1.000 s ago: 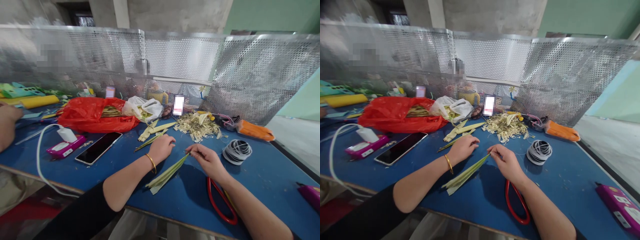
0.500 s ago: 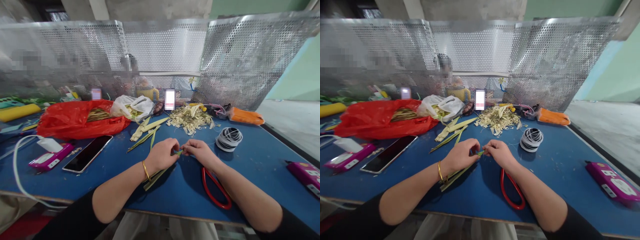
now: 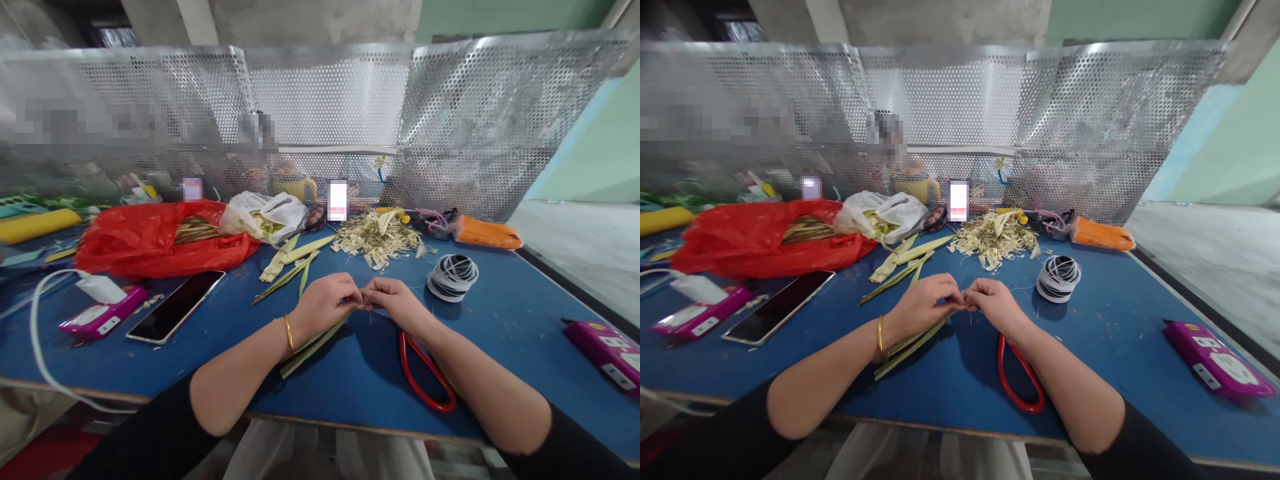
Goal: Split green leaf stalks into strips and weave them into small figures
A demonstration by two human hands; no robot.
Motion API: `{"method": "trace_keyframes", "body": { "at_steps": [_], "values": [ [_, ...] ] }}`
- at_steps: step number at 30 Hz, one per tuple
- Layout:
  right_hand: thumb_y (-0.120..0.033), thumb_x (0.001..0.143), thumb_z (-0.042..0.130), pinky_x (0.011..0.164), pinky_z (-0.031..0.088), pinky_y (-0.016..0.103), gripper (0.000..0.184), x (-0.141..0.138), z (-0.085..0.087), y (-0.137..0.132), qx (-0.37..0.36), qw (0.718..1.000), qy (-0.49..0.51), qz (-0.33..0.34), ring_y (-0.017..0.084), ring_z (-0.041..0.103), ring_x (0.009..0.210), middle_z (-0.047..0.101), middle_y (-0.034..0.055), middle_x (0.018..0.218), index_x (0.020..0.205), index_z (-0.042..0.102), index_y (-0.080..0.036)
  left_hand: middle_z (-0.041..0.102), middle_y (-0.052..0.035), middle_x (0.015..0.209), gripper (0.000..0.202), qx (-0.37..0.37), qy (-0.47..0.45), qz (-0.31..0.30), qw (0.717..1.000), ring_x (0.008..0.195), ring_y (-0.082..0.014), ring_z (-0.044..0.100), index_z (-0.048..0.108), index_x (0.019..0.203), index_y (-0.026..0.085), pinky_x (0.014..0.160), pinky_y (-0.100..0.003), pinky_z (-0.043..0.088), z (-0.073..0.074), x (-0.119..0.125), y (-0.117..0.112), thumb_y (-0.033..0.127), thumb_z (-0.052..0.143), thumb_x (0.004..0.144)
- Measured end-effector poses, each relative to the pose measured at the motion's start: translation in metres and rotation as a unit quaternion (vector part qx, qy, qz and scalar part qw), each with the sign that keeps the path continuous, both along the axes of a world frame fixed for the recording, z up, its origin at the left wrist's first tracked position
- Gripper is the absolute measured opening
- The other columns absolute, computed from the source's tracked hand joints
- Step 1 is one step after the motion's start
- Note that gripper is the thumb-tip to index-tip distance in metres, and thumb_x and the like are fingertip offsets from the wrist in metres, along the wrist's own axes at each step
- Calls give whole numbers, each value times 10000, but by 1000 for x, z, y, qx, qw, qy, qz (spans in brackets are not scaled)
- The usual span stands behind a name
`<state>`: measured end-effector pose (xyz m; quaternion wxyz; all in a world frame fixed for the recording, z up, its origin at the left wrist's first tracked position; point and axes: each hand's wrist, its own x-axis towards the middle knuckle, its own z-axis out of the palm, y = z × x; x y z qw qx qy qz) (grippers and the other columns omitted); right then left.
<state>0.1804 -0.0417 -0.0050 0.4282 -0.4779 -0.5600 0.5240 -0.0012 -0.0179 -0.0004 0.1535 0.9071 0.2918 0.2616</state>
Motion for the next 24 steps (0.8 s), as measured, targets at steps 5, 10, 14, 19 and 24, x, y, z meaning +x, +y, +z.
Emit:
{"method": "trace_keyframes", "body": {
  "at_steps": [5, 10, 14, 19, 24],
  "values": [
    [-372, 674, 707, 690, 484, 299, 208, 0, 3, -2, 8, 1000, -8, 11, 160, 614, 680, 672, 13, 669, 638, 627, -184, 639, -11, 761, 169, -241, -146, 44, 959, 710, -133, 547, 638, 760, 161, 637, -229, 400, 0, -3, 10, 327, 636, 794],
    [-376, 715, 676, 684, 480, 295, 214, 0, 4, -2, 46, 997, -47, 32, 156, 596, 672, 652, 9, 654, 635, 619, -187, 574, 23, 649, 171, -389, -225, 24, 893, 566, -80, 479, 601, 770, 148, 504, -187, 350, -2, 1, 6, 315, 636, 775],
    [-388, 754, 640, 679, 476, 281, 226, 0, 4, -2, 58, 995, -66, 52, 152, 597, 687, 641, 10, 676, 660, 598, -186, 637, -9, 734, 181, -458, -266, 18, 848, 530, -64, 505, 537, 777, 155, 449, -167, 340, -3, 3, 4, 319, 613, 781],
    [-391, 804, 591, 590, 454, 263, 248, 4, 2, -3, 111, 981, -150, 50, 111, 552, 582, 635, 30, 823, 673, 574, -182, 603, 22, 635, 197, -507, -240, 45, 827, 469, -56, 500, 536, 763, 160, 424, -159, 359, -6, 3, 4, 331, 635, 761],
    [-330, 836, 579, 570, 424, 258, 185, 7, -1, -3, 215, 949, -230, 21, 127, 520, 618, 587, 25, 790, 713, 602, -194, 624, 7, 606, 178, -527, -199, 55, 825, 454, -68, 515, 587, 701, 143, 447, -191, 427, -10, 4, 4, 299, 667, 732]
  ]
}}
